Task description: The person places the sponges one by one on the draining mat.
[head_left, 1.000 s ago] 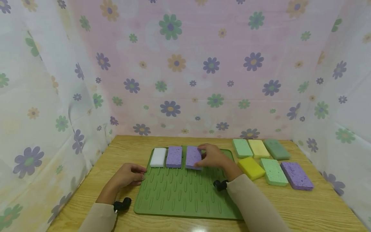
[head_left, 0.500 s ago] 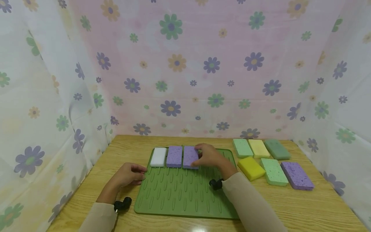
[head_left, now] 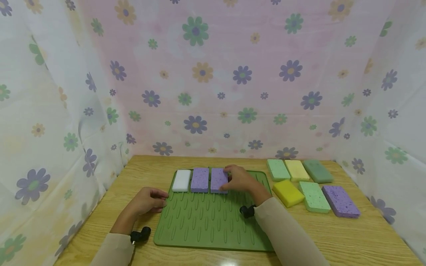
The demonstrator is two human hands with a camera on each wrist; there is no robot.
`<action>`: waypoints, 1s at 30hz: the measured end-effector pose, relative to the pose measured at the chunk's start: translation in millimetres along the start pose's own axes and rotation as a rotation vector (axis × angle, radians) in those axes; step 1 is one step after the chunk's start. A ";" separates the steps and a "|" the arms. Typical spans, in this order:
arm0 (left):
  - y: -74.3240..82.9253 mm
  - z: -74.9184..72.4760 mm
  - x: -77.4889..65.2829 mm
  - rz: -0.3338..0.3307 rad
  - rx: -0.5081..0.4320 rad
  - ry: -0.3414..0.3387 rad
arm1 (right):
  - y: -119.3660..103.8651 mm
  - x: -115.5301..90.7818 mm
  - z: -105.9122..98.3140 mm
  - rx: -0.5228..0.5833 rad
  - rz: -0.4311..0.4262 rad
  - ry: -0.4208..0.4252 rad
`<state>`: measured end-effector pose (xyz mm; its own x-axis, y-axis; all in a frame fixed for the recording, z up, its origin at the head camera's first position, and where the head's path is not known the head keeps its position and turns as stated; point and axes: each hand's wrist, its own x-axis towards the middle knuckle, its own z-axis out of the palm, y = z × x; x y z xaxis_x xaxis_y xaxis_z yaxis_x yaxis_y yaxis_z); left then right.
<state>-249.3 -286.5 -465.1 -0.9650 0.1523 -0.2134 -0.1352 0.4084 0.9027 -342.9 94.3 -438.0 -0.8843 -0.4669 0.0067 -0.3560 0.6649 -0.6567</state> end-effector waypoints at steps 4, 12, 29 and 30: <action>-0.3 -0.4 -0.1 0.004 -0.002 -0.004 | 0.4 0.4 0.6 0.002 0.004 -0.005; -1.2 -1.3 1.1 0.014 -0.003 -0.012 | 1.8 1.2 1.7 -0.013 0.013 -0.008; -1.9 -0.1 0.6 0.008 0.003 -0.007 | 5.7 0.0 1.7 -0.046 -0.008 0.000; -1.6 -0.2 0.8 0.007 0.003 -0.007 | 5.7 -0.5 1.4 -0.047 -0.004 0.001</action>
<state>-249.9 -287.2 -466.6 -0.9645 0.1614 -0.2092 -0.1272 0.4103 0.9030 -344.1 97.5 -442.8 -0.8832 -0.4688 0.0104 -0.3732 0.6895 -0.6208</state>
